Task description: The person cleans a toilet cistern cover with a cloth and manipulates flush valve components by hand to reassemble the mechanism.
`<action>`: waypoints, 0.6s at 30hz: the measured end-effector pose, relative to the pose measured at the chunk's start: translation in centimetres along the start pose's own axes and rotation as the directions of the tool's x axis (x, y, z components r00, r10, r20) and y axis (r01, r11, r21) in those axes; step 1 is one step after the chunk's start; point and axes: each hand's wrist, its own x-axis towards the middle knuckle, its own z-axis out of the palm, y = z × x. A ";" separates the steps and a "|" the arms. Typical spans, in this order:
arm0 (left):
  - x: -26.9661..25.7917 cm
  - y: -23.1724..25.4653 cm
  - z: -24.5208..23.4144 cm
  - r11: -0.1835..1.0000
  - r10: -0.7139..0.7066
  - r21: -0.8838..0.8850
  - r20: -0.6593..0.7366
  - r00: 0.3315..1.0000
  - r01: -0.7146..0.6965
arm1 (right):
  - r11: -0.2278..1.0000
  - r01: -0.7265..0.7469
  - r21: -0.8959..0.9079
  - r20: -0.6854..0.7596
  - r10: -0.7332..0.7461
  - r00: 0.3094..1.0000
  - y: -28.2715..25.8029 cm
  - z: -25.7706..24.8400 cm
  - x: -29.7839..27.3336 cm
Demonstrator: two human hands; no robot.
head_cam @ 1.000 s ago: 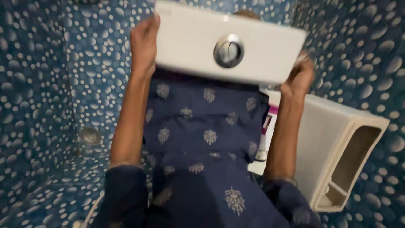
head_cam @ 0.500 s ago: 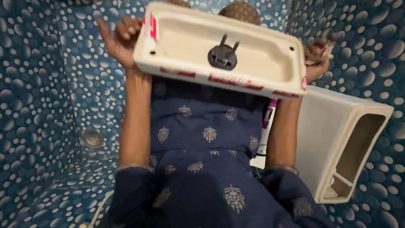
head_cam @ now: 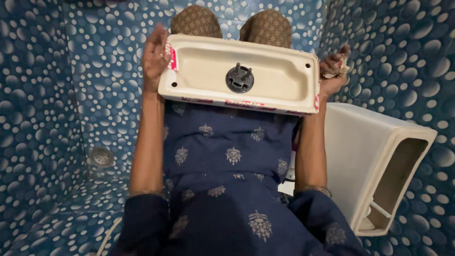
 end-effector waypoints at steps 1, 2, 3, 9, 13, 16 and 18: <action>0.5 0.6 0.1 1.000 0.002 0.000 0.002 1.000 -0.002 | 1.000 -0.008 0.023 0.017 0.008 1.000 0.2 0.1 0.4; 0.6 1.2 0.0 0.994 -0.058 -0.094 0.055 0.997 0.063 | 0.999 -0.016 0.047 0.028 0.015 0.999 0.4 0.0 0.5; 0.6 1.6 0.2 0.974 -0.112 -0.184 0.113 0.987 0.131 | 0.999 -0.015 0.047 0.025 0.014 1.000 0.4 -0.1 0.6; 1.1 1.4 0.8 0.929 -0.113 -0.349 0.045 0.993 0.121 | 0.988 0.010 -0.155 0.210 0.023 0.977 0.7 -1.0 2.0; 0.7 0.7 0.1 0.932 -0.116 -0.336 0.072 0.991 0.134 | 0.985 -0.059 -0.165 0.116 0.078 0.990 1.3 -2.3 2.5; 0.8 0.0 -1.6 0.941 -0.121 -0.318 0.000 0.993 0.115 | 0.976 -0.098 -0.196 0.002 0.101 0.995 1.5 -2.8 3.1; 1.1 0.1 -2.8 0.913 -0.214 -0.369 -0.073 0.974 0.173 | 0.963 -0.111 -0.246 -0.107 0.087 0.990 1.2 -2.8 3.0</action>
